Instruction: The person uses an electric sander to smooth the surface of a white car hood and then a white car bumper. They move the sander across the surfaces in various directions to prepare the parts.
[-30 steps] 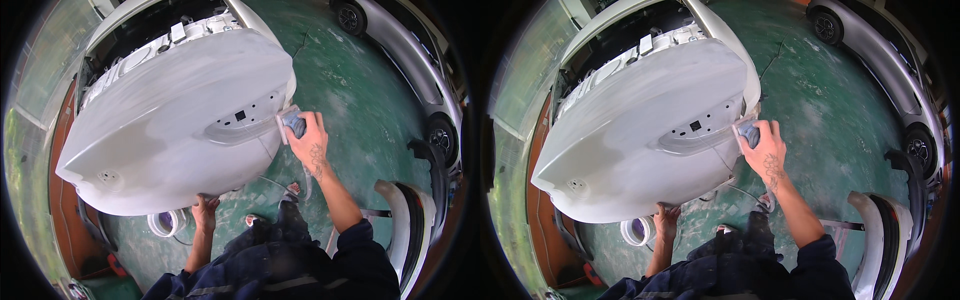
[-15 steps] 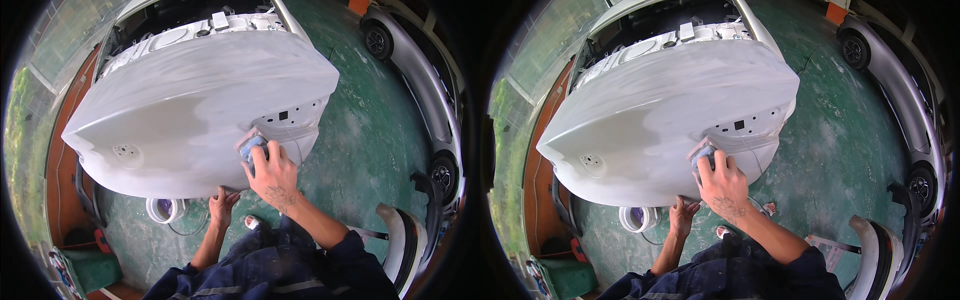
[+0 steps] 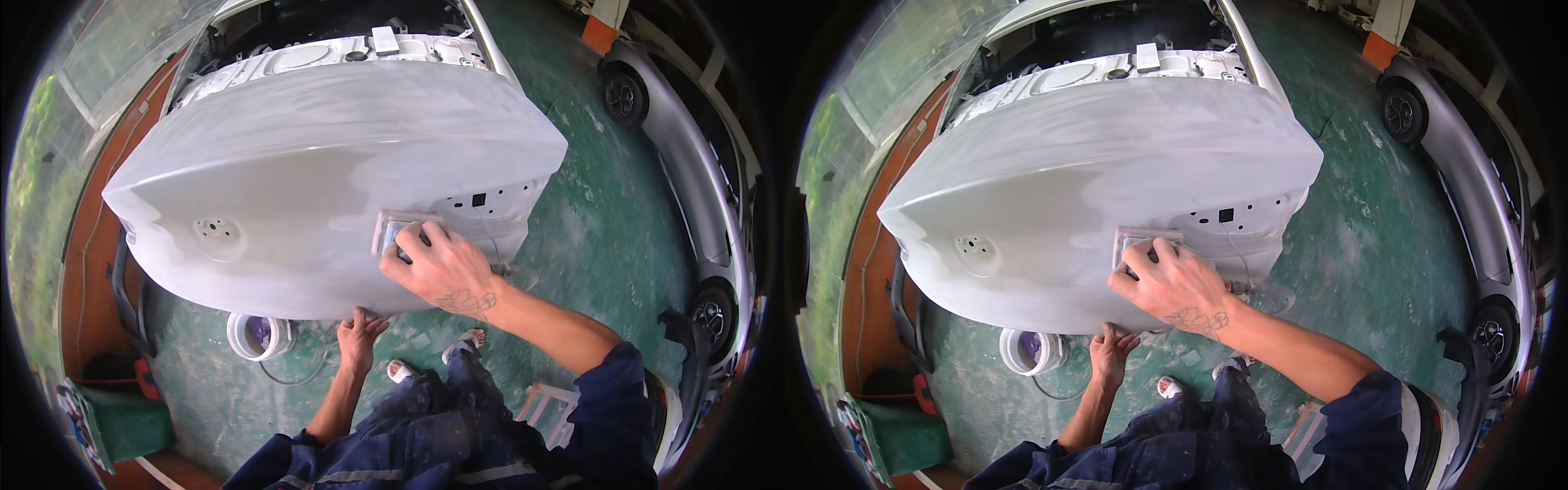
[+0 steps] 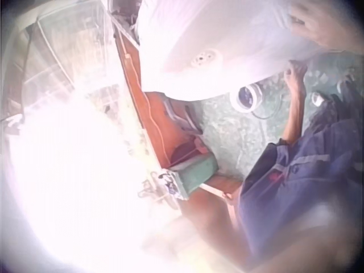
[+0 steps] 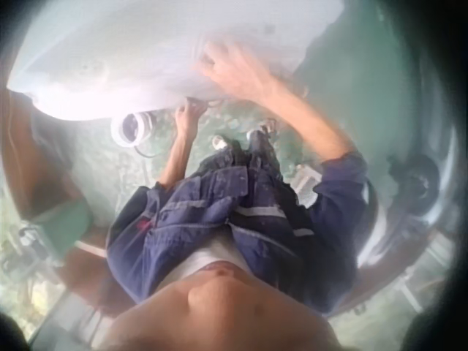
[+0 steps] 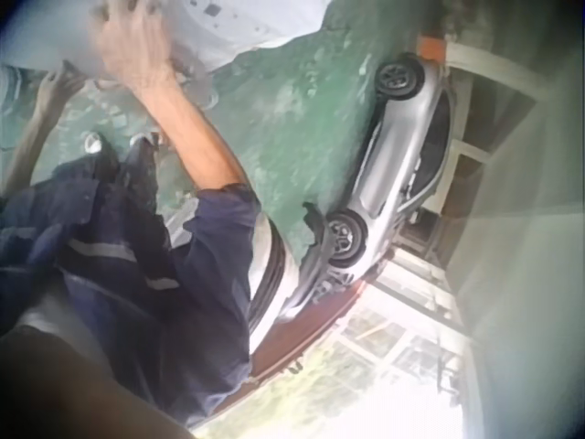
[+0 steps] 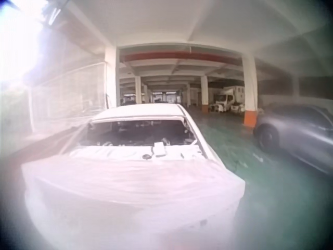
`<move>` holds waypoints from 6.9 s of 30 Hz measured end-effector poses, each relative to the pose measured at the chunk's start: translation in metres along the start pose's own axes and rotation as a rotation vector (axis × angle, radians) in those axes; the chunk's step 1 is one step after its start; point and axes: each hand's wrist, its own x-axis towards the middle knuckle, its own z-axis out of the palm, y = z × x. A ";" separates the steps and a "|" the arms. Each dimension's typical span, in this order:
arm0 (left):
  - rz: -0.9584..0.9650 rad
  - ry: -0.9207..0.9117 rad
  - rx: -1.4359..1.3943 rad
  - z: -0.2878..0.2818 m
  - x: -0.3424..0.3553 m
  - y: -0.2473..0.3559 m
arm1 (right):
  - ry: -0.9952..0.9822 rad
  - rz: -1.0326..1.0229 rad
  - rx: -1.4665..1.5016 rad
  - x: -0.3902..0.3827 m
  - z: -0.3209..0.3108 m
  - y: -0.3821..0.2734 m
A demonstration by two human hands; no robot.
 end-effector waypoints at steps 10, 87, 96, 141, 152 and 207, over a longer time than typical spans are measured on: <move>-0.003 0.062 0.020 0.019 -0.006 0.008 | 0.051 -0.152 -0.063 0.020 0.006 -0.001; 0.593 0.093 0.068 0.075 -0.062 0.047 | 0.341 0.037 -0.532 -0.141 -0.074 0.182; 0.678 0.022 0.055 0.087 -0.068 0.054 | 0.497 -0.049 -0.563 -0.071 -0.046 0.124; 0.830 0.021 -0.064 0.085 -0.048 0.041 | 0.230 -0.254 -0.651 -0.120 -0.056 0.160; 0.974 0.049 0.007 0.087 -0.041 0.049 | 0.332 -0.312 -0.729 -0.061 -0.051 0.123; 0.897 0.064 0.005 0.127 -0.038 0.084 | 0.165 -0.393 -0.923 -0.018 -0.060 0.113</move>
